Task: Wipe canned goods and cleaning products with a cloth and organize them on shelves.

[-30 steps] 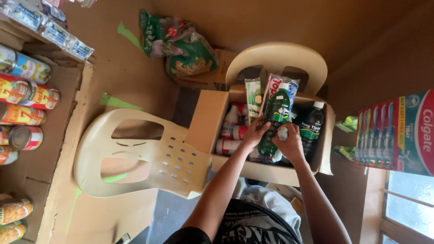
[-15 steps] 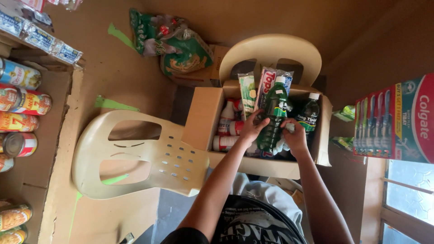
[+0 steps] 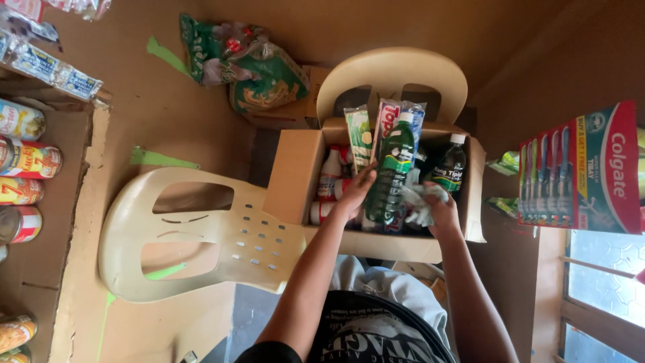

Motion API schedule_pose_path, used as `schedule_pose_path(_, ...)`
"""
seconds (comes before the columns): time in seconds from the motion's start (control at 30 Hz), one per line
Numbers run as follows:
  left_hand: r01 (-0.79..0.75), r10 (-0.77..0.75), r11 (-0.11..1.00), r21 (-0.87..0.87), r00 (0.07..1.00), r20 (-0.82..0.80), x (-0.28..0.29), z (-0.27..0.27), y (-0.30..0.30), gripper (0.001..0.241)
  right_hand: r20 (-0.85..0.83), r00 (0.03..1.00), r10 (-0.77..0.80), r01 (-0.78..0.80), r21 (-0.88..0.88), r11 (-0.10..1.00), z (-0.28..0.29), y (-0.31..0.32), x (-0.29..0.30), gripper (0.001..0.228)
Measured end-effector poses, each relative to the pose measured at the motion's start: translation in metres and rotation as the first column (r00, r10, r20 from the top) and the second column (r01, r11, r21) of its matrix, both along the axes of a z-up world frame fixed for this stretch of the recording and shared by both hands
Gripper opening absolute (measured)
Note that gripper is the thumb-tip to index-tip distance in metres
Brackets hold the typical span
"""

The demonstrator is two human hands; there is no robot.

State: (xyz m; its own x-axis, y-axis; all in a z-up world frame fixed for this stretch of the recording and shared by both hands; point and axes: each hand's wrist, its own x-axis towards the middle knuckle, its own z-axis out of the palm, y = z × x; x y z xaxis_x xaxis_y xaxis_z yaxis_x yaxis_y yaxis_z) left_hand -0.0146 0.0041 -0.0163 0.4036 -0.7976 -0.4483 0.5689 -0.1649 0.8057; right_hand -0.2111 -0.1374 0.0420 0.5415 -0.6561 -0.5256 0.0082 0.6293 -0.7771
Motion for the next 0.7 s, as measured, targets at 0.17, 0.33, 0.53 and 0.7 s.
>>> schedule_pose_path(0.17,-0.026,0.014,0.996,-0.083,0.99,-0.141,0.004,0.017,0.002,0.069,-0.089,0.988,0.125,-0.122,0.038,0.992,0.037,-0.014,-0.013,0.037)
schedule_pose_path(0.33,-0.024,-0.002,0.991,-0.131,0.981,-0.196,0.011,0.029,0.004,0.068,-0.452,0.891,0.056,-0.19,-0.257,0.948,0.013,-0.035,-0.016,0.053)
schedule_pose_path(0.53,-0.053,-0.036,0.962,-0.269,0.947,-0.318,0.006,0.031,0.008,0.073,-0.673,0.705,0.224,-0.553,-0.322,0.769,0.065,0.01,0.043,0.035)
schedule_pose_path(0.7,0.027,-0.056,0.984,-0.178,0.986,-0.16,0.003,0.042,0.013,0.101,-0.429,0.888,0.167,-0.435,-0.664,0.609,0.039,0.031,0.04,0.017)
